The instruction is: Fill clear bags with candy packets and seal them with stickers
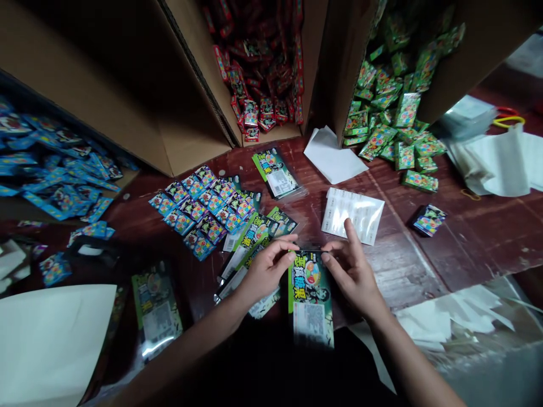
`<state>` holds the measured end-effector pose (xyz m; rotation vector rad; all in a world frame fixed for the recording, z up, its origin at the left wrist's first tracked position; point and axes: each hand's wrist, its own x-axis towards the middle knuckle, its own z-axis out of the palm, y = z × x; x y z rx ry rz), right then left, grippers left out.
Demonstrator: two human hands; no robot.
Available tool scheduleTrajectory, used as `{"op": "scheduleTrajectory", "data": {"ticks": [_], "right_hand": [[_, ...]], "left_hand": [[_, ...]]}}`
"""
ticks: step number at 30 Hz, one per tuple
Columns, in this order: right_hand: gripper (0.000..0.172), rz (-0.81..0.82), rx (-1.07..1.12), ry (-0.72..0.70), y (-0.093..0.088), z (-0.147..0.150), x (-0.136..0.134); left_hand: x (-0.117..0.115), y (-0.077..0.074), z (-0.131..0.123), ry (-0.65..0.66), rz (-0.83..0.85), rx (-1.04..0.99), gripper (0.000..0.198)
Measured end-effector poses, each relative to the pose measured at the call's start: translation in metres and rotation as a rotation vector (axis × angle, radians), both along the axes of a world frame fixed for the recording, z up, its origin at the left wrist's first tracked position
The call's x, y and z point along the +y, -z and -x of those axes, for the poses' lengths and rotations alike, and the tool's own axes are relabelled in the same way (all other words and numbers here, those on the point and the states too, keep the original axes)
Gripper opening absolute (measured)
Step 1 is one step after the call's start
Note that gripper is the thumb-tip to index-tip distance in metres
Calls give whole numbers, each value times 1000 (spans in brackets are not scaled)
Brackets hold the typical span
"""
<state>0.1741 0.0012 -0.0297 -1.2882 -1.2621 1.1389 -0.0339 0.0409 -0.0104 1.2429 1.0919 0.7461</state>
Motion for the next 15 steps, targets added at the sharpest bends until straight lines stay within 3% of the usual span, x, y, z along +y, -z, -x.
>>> {"op": "scheduleTrajectory", "data": {"ticks": [3, 6, 8, 12, 15], "right_hand": [[79, -35, -20, 19, -5, -2, -1], [84, -68, -15, 105, -7, -1, -2], [88, -53, 5, 104, -8, -3, -2], [84, -55, 36, 29, -17, -11, 1], [80, -39, 6, -11, -26, -19, 4]], "left_hand": [[-1, -1, -13, -137, 51, -87, 9], [4, -5, -21, -203, 72, -141, 26], [9, -9, -20, -150, 79, -116, 29], [16, -16, -14, 30, 87, -32, 15], [18, -21, -15, 81, 64, -3, 15]]}}
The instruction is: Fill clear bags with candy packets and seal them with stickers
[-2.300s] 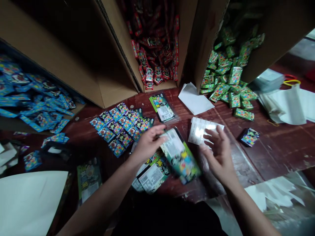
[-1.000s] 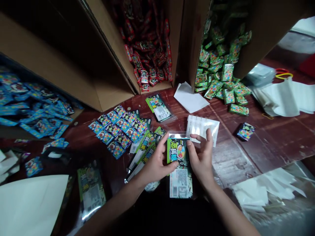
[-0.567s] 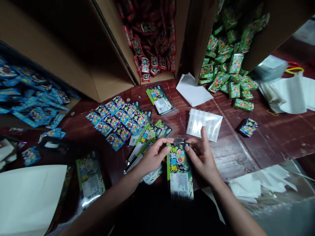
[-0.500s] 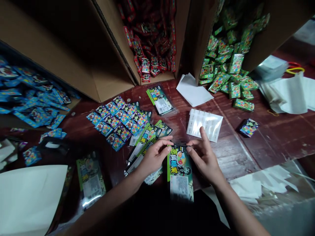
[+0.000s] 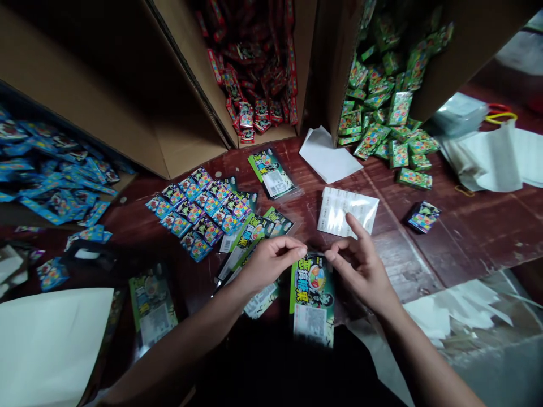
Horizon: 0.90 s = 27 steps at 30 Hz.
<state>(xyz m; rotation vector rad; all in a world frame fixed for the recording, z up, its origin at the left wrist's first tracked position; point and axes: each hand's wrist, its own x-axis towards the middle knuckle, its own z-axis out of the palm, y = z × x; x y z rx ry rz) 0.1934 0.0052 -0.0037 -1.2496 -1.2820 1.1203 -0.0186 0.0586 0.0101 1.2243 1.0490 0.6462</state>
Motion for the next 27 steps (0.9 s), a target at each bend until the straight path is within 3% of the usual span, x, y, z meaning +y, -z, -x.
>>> {"op": "scheduleTrajectory", "data": {"ticks": [10, 18, 27], "right_hand": [[94, 165, 118, 53, -15, -1, 15], [78, 71, -23, -115, -20, -21, 2], [75, 6, -132, -121, -23, -17, -8]], "left_hand": [[17, -5, -5, 28, 92, 36, 16], [1, 0, 8, 86, 125, -102, 26], [-7, 2, 9, 6, 82, -115, 24]]}}
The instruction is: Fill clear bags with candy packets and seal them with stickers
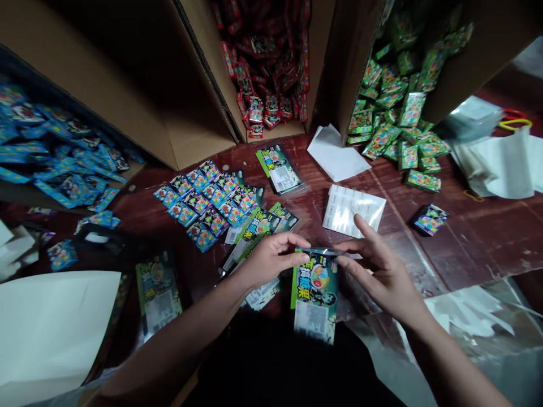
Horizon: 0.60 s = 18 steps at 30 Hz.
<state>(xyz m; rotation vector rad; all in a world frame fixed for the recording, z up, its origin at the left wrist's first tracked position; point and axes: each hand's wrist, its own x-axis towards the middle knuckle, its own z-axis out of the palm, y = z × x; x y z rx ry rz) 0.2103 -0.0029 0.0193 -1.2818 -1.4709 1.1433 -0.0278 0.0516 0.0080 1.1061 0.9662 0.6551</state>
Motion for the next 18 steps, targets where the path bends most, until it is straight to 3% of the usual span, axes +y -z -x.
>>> {"op": "scheduleTrajectory", "data": {"ticks": [7, 14, 18], "right_hand": [[56, 73, 105, 29, -8, 9, 9], [69, -339, -449, -172, -11, -3, -9], [73, -120, -222, -89, -11, -7, -4]], "left_hand": [[-8, -2, -1, -17, -73, -26, 20], [-19, -1, -2, 33, -202, 6, 14], [-22, -7, -6, 32, -271, 62, 14]]}}
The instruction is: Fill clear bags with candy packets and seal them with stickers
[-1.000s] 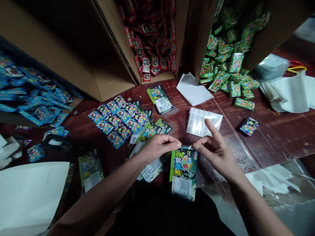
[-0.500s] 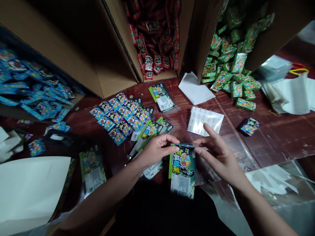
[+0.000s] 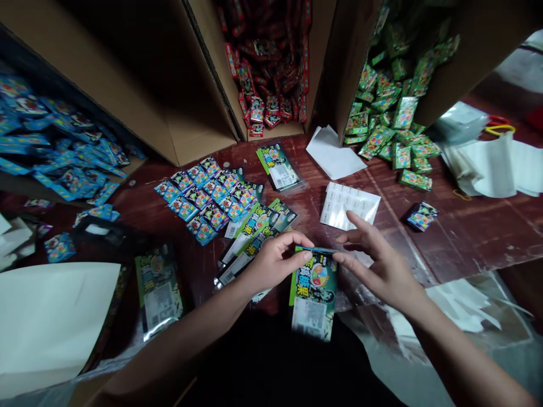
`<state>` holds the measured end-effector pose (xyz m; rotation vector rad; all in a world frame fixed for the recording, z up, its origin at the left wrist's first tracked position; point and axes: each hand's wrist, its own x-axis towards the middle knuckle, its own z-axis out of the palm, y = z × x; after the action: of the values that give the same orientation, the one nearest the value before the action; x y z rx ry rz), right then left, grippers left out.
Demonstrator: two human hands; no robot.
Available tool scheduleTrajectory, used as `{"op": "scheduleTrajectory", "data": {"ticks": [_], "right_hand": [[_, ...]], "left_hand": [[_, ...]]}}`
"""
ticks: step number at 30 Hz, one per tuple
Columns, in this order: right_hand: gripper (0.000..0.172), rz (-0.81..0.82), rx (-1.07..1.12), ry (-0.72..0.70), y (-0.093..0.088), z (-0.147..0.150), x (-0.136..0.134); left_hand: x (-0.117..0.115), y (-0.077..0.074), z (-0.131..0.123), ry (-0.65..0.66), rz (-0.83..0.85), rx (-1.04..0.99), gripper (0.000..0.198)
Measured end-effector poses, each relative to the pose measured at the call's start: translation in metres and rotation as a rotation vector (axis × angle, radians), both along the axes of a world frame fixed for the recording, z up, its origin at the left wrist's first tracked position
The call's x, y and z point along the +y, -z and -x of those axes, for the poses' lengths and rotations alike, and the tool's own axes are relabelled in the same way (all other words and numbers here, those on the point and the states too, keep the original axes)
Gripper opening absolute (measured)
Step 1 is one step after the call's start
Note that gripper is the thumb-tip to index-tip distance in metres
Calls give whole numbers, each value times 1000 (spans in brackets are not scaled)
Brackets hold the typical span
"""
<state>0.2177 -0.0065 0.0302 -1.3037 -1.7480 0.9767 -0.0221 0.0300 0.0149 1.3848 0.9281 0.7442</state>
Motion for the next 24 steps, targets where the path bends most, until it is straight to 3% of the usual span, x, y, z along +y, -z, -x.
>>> {"op": "scheduleTrajectory", "data": {"ticks": [3, 7, 15, 19, 21, 24], "right_hand": [[65, 148, 183, -1, -3, 1, 9], [65, 171, 262, 18, -4, 5, 10], [65, 56, -8, -34, -9, -4, -14], [33, -6, -46, -5, -28, -12, 3], [19, 32, -78, -142, -35, -12, 14], [13, 104, -140, -289, -34, -6, 25]], "left_hand": [[-2, -4, -3, -19, -43, 10, 15], [-5, -2, -3, -29, -62, -1, 15], [-6, 4, -3, -43, -78, -23, 9], [-8, -1, -10, -62, -140, 54, 7], [-10, -5, -13, -75, -178, 116, 6], [-13, -10, -17, -86, -231, 186, 7]]}}
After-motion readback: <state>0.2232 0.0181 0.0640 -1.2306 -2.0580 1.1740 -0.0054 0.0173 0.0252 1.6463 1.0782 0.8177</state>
